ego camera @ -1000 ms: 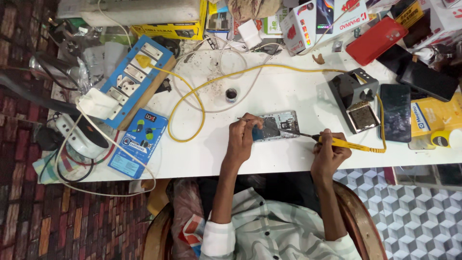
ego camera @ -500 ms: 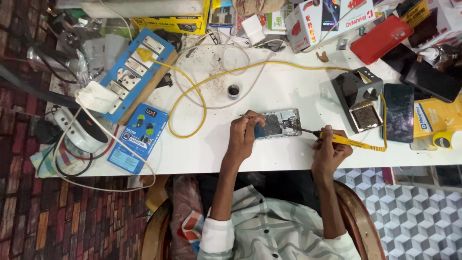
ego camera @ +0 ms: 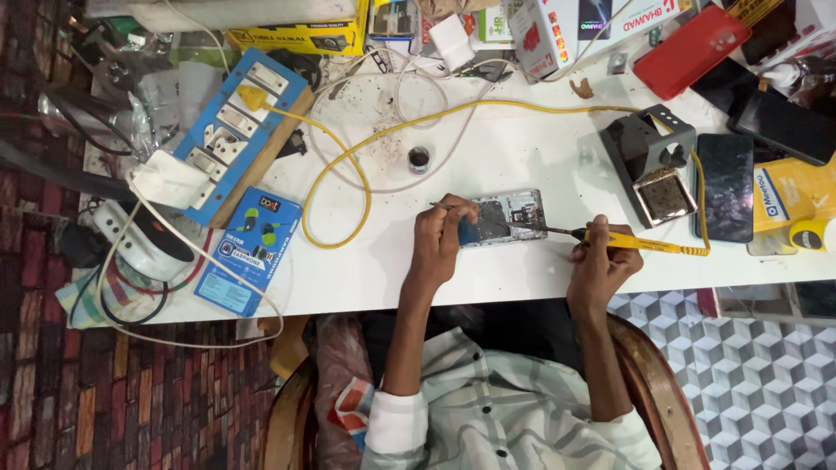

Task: The person uses a soldering iron and tweezers to work on a small electronic device placed on a white workbench. They repeatedly apply the soldering iron to different points on the device while holding it steady with tweezers.

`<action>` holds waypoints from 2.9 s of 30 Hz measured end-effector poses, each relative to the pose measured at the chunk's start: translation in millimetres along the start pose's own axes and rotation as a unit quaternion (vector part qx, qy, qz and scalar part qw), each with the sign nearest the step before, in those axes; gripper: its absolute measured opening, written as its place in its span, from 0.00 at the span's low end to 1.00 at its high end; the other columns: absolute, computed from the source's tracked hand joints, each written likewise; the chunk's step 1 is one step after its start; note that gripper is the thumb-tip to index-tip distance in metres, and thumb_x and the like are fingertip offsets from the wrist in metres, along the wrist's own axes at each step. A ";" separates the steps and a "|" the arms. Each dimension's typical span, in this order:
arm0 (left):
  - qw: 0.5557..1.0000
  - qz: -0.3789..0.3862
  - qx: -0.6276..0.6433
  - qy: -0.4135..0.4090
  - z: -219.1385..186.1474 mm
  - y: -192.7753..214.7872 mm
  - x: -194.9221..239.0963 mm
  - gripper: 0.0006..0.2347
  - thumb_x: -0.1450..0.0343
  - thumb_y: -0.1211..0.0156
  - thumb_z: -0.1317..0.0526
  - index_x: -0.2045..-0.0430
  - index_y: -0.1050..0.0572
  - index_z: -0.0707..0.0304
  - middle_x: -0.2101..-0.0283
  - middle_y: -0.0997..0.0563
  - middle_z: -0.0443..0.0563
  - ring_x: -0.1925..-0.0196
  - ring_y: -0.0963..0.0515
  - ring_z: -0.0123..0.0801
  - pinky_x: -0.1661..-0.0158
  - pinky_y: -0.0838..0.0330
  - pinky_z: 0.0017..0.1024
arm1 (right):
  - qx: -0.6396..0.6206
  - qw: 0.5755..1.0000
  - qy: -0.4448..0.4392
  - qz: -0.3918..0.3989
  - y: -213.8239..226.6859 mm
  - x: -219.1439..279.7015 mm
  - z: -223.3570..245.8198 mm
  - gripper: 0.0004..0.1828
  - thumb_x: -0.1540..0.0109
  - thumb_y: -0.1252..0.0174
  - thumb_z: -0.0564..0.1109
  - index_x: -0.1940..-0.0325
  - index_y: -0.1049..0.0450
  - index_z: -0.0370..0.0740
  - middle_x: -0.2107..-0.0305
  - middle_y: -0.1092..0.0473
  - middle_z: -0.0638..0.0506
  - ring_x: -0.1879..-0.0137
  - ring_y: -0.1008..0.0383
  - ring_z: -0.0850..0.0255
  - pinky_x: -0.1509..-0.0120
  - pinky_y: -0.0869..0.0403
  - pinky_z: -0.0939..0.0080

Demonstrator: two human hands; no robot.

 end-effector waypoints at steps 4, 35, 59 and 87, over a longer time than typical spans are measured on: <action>1.000 -0.006 0.005 0.002 -1.1 0.0 0.8 0.13 0.18 0.55 0.63 0.68 0.28 0.74 0.68 0.19 0.56 0.61 0.17 0.36 0.53 0.23 0.31 | 0.007 1.000 -0.007 -0.007 1.9 -2.0 -3.6 0.15 0.27 0.42 0.45 0.66 0.29 0.35 0.79 0.35 0.54 0.78 0.37 0.70 0.72 0.34 0.68; 1.000 -0.001 0.000 0.003 -1.1 0.8 1.8 0.13 0.19 0.55 0.64 0.71 0.29 0.75 0.67 0.19 0.57 0.61 0.17 0.38 0.54 0.23 0.32 | 0.003 1.000 0.000 0.008 2.7 0.5 -4.1 0.13 0.27 0.41 0.42 0.64 0.30 0.35 0.77 0.34 0.54 0.77 0.37 0.70 0.71 0.35 0.70; 1.000 -0.001 -0.017 -0.013 -0.1 1.0 1.4 0.11 0.19 0.56 0.66 0.70 0.29 0.74 0.66 0.19 0.59 0.63 0.18 0.39 0.56 0.24 0.32 | -0.012 1.000 -0.008 -0.016 6.0 0.8 -8.4 0.12 0.29 0.41 0.42 0.64 0.29 0.32 0.77 0.32 0.53 0.78 0.38 0.71 0.72 0.36 0.71; 1.000 0.000 0.025 -0.006 7.3 0.0 3.8 0.16 0.17 0.56 0.58 0.69 0.29 0.73 0.66 0.20 0.57 0.61 0.20 0.35 0.53 0.25 0.32 | 0.007 1.000 0.014 -0.022 5.2 1.3 -1.3 0.14 0.28 0.41 0.41 0.67 0.29 0.33 0.79 0.35 0.54 0.77 0.39 0.71 0.73 0.39 0.71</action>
Point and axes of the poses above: each hand's wrist, its own x-axis away from the middle knuckle, its own y-axis out of the back of the hand, z = x × y, the point moved 6 cm from there along -x, towards the middle knuckle
